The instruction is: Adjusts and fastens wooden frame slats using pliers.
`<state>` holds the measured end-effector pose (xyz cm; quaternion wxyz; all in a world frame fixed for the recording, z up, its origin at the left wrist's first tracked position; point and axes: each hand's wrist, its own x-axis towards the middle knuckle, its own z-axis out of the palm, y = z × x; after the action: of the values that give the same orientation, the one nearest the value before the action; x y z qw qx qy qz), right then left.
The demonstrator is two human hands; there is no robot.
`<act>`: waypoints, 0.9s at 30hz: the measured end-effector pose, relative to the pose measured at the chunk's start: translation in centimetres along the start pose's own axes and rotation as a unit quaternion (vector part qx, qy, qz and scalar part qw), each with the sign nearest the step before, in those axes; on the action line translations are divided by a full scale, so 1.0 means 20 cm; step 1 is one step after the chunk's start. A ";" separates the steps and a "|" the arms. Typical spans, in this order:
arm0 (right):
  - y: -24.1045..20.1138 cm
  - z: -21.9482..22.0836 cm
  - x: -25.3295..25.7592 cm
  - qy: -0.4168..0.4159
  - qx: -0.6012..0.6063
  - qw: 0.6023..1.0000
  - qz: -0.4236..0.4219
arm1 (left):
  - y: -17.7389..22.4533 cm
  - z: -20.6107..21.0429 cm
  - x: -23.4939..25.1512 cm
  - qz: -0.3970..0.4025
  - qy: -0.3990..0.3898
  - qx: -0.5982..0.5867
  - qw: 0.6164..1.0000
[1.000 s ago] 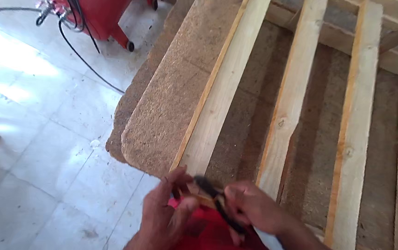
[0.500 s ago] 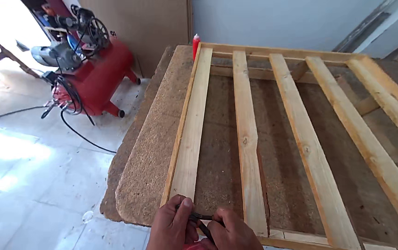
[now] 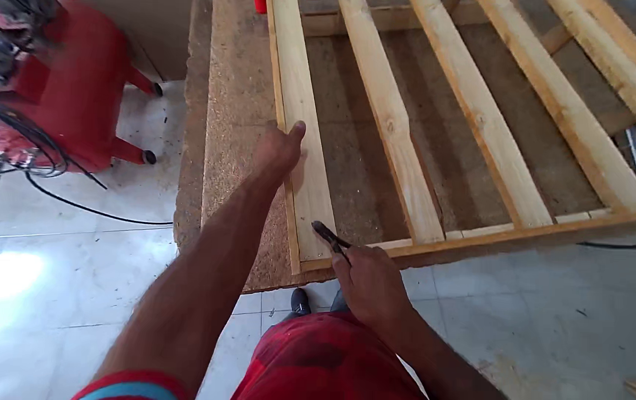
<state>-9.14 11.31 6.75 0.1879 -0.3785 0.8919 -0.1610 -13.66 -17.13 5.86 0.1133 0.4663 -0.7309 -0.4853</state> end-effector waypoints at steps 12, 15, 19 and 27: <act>-0.19 0.17 0.05 0.053 -0.106 0.992 0.034 | -0.06 0.08 0.09 -0.028 -0.005 0.092 0.995; -0.19 0.20 0.04 0.081 -0.127 0.988 0.022 | -0.06 0.09 0.08 -0.031 0.004 0.104 0.994; -0.19 0.23 0.04 0.114 -0.132 0.985 0.014 | -0.05 0.09 0.08 -0.034 0.017 0.108 0.993; -0.19 0.28 0.02 0.149 -0.147 0.978 0.011 | -0.08 0.11 0.10 -0.028 0.020 0.096 0.995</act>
<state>-4.50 7.67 3.40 -0.0032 -0.3638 0.9280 -0.0805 -15.21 -17.64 2.93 0.0685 0.5047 -0.7585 -0.4066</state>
